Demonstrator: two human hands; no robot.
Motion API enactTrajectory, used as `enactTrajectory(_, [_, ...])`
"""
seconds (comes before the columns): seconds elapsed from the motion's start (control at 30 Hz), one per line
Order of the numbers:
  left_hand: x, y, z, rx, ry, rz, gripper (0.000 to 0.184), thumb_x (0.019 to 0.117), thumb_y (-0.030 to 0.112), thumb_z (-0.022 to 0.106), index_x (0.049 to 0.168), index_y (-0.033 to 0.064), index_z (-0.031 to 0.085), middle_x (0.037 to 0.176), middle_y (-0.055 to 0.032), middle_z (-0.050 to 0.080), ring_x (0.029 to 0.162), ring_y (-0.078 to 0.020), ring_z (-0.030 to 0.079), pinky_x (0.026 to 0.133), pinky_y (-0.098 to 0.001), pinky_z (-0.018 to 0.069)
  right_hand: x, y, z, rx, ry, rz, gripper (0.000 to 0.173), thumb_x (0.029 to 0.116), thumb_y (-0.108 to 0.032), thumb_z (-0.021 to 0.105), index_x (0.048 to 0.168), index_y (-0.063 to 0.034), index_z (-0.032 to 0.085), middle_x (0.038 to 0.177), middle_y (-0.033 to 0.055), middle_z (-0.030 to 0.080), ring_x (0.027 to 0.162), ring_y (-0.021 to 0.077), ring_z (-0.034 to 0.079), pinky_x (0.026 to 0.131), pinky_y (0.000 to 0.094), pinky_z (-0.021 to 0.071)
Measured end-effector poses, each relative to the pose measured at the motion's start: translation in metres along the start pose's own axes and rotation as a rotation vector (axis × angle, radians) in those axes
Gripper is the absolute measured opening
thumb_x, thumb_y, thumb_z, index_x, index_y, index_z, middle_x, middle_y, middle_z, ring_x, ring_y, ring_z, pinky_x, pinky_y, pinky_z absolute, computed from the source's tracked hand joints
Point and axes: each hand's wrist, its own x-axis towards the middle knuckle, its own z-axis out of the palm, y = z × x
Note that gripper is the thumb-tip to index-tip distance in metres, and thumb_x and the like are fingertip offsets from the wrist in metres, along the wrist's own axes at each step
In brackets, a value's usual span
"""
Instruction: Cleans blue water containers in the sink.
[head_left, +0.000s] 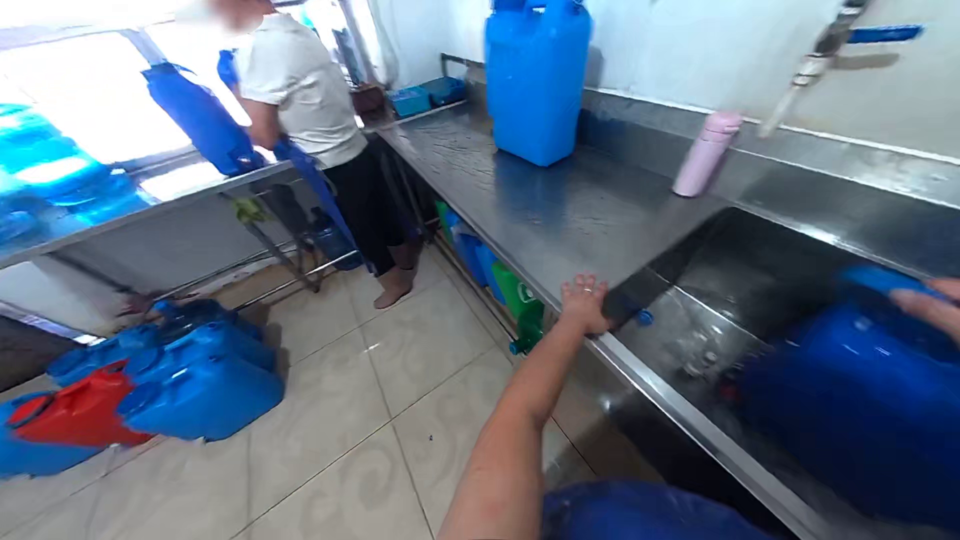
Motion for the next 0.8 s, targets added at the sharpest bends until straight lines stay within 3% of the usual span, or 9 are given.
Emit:
enactTrajectory(0.07, [-0.009, 0.001, 0.009, -0.047, 0.031, -0.041, 0.078, 0.0967, 0.037, 0.065, 0.163, 0.0207, 0.028, 0.172, -0.0127, 0.015, 0.158, -0.0373, 0.007, 0.121, -0.0707, 0.0045, 0.006, -0.019, -0.009, -0.094, 0.040, 0.072, 0.037, 0.1066, -0.019, 0.057, 0.114, 0.0168, 0.063, 0.109, 0.0445, 0.061, 0.108, 0.0597, 0.058, 0.093, 0.0752, 0.0388])
enactTrajectory(0.17, [-0.005, -0.002, 0.033, 0.008, 0.149, -0.092, 0.072, 0.0942, 0.035, 0.063, 0.160, 0.0229, 0.036, 0.170, -0.0114, 0.023, 0.157, -0.0380, 0.014, 0.120, -0.0704, 0.0127, 0.018, -0.001, -0.010, -0.370, 0.000, 0.076, 0.036, 0.1052, -0.026, 0.060, 0.116, 0.0072, 0.070, 0.112, 0.0366, 0.067, 0.112, 0.0575, 0.062, 0.094, 0.0761, 0.0428])
enactTrajectory(0.3, [0.001, 0.005, 0.036, 0.028, 0.225, -0.072, 0.070, 0.0951, 0.023, 0.063, 0.159, 0.0144, 0.037, 0.169, -0.0183, 0.022, 0.157, -0.0435, 0.011, 0.120, -0.0717, 0.0087, 0.037, 0.064, -0.002, -0.328, -0.188, 0.169, 0.048, 0.1056, -0.040, 0.057, 0.118, 0.0054, 0.069, 0.121, 0.0321, 0.066, 0.121, 0.0502, 0.060, 0.102, 0.0707, 0.0423])
enactTrajectory(0.4, [0.003, 0.003, 0.037, 0.019, 0.276, -0.074, 0.068, 0.0912, 0.018, 0.067, 0.155, 0.0141, 0.045, 0.167, -0.0186, 0.028, 0.155, -0.0437, 0.017, 0.119, -0.0720, 0.0119, 0.058, 0.120, 0.020, -0.155, -0.090, 0.202, 0.052, 0.1072, -0.042, 0.052, 0.124, 0.0048, 0.068, 0.138, 0.0320, 0.056, 0.136, 0.0496, 0.047, 0.110, 0.0685, 0.0362])
enactTrajectory(0.47, [0.003, 0.002, 0.037, 0.014, 0.282, -0.086, 0.068, 0.0899, 0.017, 0.069, 0.154, 0.0145, 0.046, 0.166, -0.0175, 0.029, 0.155, -0.0417, 0.018, 0.119, -0.0698, 0.0131, 0.057, 0.125, 0.025, -0.182, 0.016, 0.329, 0.049, 0.1060, -0.037, 0.055, 0.141, -0.0033, 0.058, 0.152, 0.0292, 0.044, 0.145, 0.0501, 0.035, 0.109, 0.0724, 0.0320])
enactTrajectory(0.6, [0.006, -0.003, 0.040, 0.012, 0.303, -0.092, 0.068, 0.0887, 0.014, 0.068, 0.153, 0.0140, 0.047, 0.166, -0.0174, 0.029, 0.155, -0.0418, 0.018, 0.119, -0.0692, 0.0129, 0.061, 0.130, 0.029, -0.222, -0.020, 0.164, 0.047, 0.1007, -0.034, 0.065, 0.139, -0.0070, 0.061, 0.142, 0.0249, 0.056, 0.137, 0.0462, 0.048, 0.104, 0.0680, 0.0421])
enactTrajectory(0.7, [0.005, 0.000, 0.043, 0.015, 0.321, -0.087, 0.068, 0.0886, 0.011, 0.067, 0.154, 0.0123, 0.047, 0.166, -0.0192, 0.029, 0.155, -0.0434, 0.018, 0.119, -0.0702, 0.0124, 0.061, 0.134, 0.012, -0.206, 0.030, 0.297, 0.043, 0.1029, -0.021, 0.060, 0.138, 0.0029, 0.057, 0.144, 0.0319, 0.051, 0.139, 0.0514, 0.043, 0.107, 0.0688, 0.0384])
enactTrajectory(0.73, [0.004, 0.000, 0.043, 0.013, 0.324, -0.086, 0.067, 0.0886, 0.011, 0.066, 0.153, 0.0122, 0.047, 0.166, -0.0198, 0.028, 0.155, -0.0435, 0.018, 0.119, -0.0705, 0.0116, 0.059, 0.134, 0.014, -0.234, 0.010, 0.259, 0.045, 0.1022, -0.022, 0.062, 0.139, 0.0031, 0.056, 0.146, 0.0307, 0.050, 0.140, 0.0507, 0.043, 0.108, 0.0692, 0.0371])
enactTrajectory(0.8, [0.003, -0.002, 0.042, 0.013, 0.330, -0.072, 0.067, 0.0883, 0.011, 0.064, 0.153, 0.0106, 0.047, 0.166, -0.0213, 0.028, 0.155, -0.0446, 0.017, 0.118, -0.0717, 0.0110, 0.053, 0.132, 0.023, -0.301, -0.038, 0.147, 0.061, 0.0977, -0.042, 0.066, 0.143, -0.0015, 0.055, 0.149, 0.0244, 0.050, 0.140, 0.0452, 0.044, 0.108, 0.0657, 0.0382])
